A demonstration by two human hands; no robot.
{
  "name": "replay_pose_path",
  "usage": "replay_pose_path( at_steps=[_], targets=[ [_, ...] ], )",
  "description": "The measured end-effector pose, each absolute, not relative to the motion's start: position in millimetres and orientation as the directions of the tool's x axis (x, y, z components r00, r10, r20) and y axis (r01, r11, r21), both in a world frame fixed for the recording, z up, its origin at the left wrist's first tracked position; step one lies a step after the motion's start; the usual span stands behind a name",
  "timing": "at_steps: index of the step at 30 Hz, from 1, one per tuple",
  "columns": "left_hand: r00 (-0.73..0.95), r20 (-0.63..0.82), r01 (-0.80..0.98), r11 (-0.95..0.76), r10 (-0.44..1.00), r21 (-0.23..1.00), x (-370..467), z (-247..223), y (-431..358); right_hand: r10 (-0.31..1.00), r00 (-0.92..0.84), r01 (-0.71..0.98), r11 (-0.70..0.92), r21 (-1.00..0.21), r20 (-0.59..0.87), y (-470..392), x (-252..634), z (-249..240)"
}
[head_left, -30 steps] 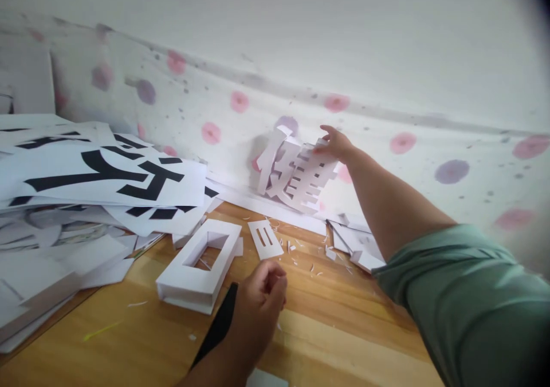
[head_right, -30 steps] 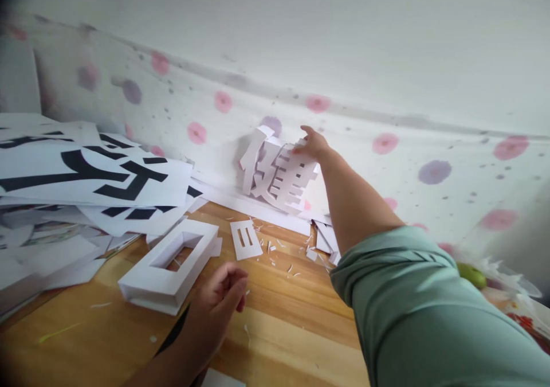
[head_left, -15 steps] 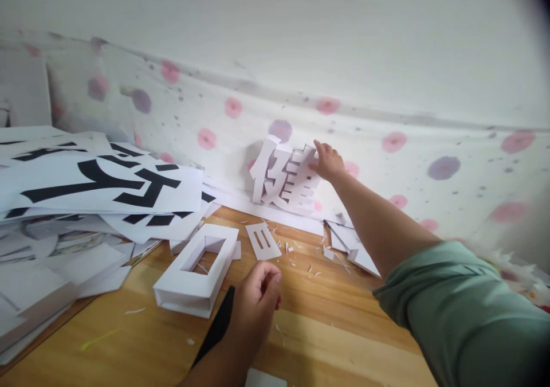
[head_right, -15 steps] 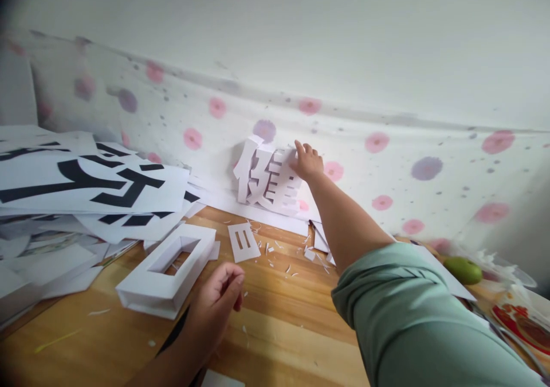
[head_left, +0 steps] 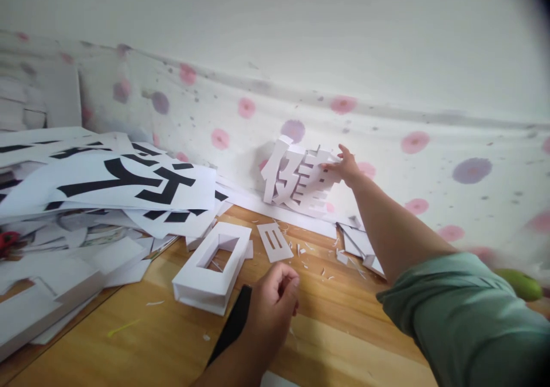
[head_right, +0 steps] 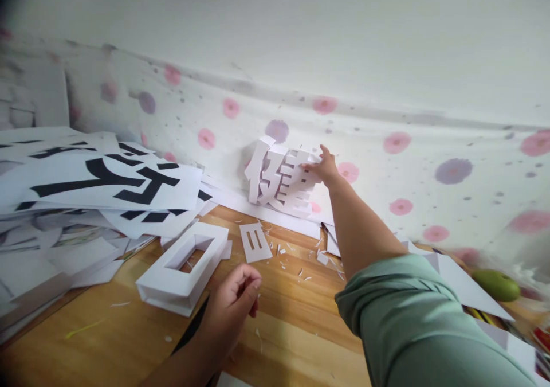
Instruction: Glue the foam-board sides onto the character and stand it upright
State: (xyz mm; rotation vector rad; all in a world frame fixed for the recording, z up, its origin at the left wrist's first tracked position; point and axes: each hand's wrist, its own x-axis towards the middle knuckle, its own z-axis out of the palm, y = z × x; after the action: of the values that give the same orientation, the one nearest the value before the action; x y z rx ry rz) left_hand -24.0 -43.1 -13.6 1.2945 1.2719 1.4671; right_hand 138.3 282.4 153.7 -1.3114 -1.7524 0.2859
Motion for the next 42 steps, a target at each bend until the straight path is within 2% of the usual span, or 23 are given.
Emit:
replay_pose_path(
  at_steps=[5, 12, 23, 27, 31, 34, 37, 42],
  targets=[
    [-0.147, 0.165, 0.036, -0.161, 0.975, 0.986, -24, -17, -43, 0.866, -0.051, 0.521, 0.448, -0.726, 0.497, 280, 139, 160],
    [-0.152, 0.137, 0.016, -0.136, 0.979, 0.991, -23, -16, -42, 0.857, 0.042, 0.395, 0.458, -0.796, 0.513, 287, 137, 157],
    [-0.166, 0.124, 0.054, -0.116, 0.978, 0.992, -23, -17, -40, 0.832, 0.306, 0.427, 0.314, -0.848, 0.463, 297, 144, 116],
    [-0.167, 0.12, 0.08, -0.108, 0.979, 0.991, -24, -14, -40, 0.796, 0.361, 0.415, 0.329, -0.848, 0.485, 278, 131, 97],
    [-0.165, 0.162, 0.063, -0.153, 0.973, 0.986, -24, -11, -41, 0.761, 0.415, 0.322, 0.39, -0.862, 0.499, 242, 121, 89],
    [-0.161, 0.195, 0.037, -0.192, 0.968, 0.981, -25, -9, -41, 0.816, 0.339, 0.177, 0.434, -0.884, 0.468, 201, 119, 91],
    [-0.157, 0.251, 0.059, -0.245, 0.955, 0.968, -27, -6, -42, 0.897, 0.151, -0.019, 0.422, -0.906, 0.415, 139, 127, 91],
    [-0.082, 0.318, 0.113, -0.308, 0.945, 0.945, -32, 4, -44, 0.937, -0.184, -0.338, 0.224, -0.914, 0.297, 11, 170, 85]
  ],
)
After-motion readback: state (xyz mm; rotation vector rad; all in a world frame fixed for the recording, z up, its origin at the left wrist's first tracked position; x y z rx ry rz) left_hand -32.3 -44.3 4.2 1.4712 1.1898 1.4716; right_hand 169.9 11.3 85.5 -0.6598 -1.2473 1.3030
